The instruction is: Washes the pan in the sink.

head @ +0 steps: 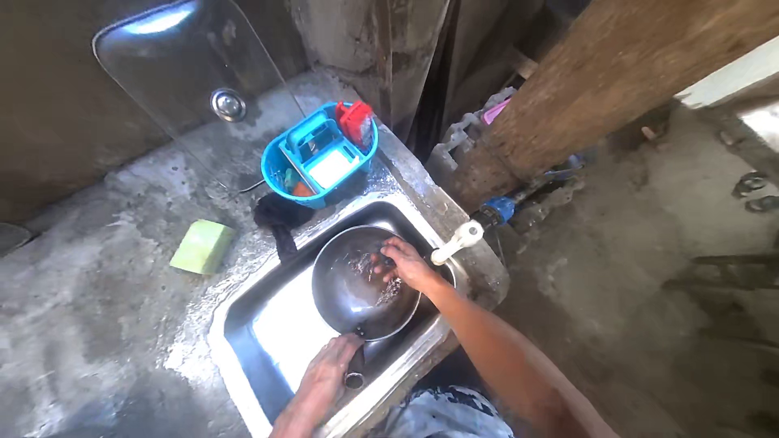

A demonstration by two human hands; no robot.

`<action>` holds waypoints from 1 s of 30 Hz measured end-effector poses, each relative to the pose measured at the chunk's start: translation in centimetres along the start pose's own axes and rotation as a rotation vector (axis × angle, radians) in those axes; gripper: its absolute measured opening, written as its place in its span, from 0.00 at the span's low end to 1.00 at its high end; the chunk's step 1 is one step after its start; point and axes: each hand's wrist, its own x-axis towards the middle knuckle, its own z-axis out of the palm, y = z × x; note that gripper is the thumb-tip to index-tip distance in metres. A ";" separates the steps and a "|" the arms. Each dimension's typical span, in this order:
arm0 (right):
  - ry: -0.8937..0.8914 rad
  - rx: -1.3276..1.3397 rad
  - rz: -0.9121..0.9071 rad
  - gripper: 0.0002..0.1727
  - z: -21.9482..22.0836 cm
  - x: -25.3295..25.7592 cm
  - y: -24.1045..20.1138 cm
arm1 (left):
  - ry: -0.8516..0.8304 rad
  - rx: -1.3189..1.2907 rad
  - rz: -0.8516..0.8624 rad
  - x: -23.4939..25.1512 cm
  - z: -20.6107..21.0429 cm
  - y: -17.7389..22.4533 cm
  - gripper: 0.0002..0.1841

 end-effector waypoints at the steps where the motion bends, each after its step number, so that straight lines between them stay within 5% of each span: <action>1: -0.002 -0.001 -0.029 0.17 -0.9 0.0 0.2 | -0.043 0.042 -0.021 0.7 -1.8 0.4 0.22; 3: -0.017 -0.036 -0.025 0.20 -2.1 -0.2 0.4 | 0.031 0.070 -0.045 3.5 -6.5 1.3 0.16; 7: 0.004 -0.010 0.059 0.19 -2.4 -1.3 0.3 | 0.437 0.219 0.008 15.4 -17.4 3.6 0.15; 11: 0.016 -0.031 0.105 0.22 -1.7 -3.2 -0.2 | 0.428 0.246 -0.008 23.5 -22.4 5.4 0.16; 13: 0.024 -0.025 0.084 0.23 -2.0 -3.7 -0.2 | 0.325 0.196 -0.001 24.2 -21.0 7.3 0.16; 16: 0.042 -0.039 0.084 0.22 -2.2 -4.4 0.1 | 0.060 0.194 -0.270 25.3 -15.0 6.7 0.26; 22: 0.049 -0.050 -0.023 0.27 -3.1 -6.3 -0.2 | -0.028 0.301 -0.675 30.8 -12.4 3.9 0.27; 27: 0.418 -0.290 -0.439 0.21 -3.4 -12.1 -3.1 | 0.079 0.230 -0.718 31.8 -11.7 4.1 0.30; 30: 0.525 -0.318 -0.854 0.16 -4.6 -14.7 -4.9 | 0.161 0.227 -0.518 30.5 -9.7 4.2 0.31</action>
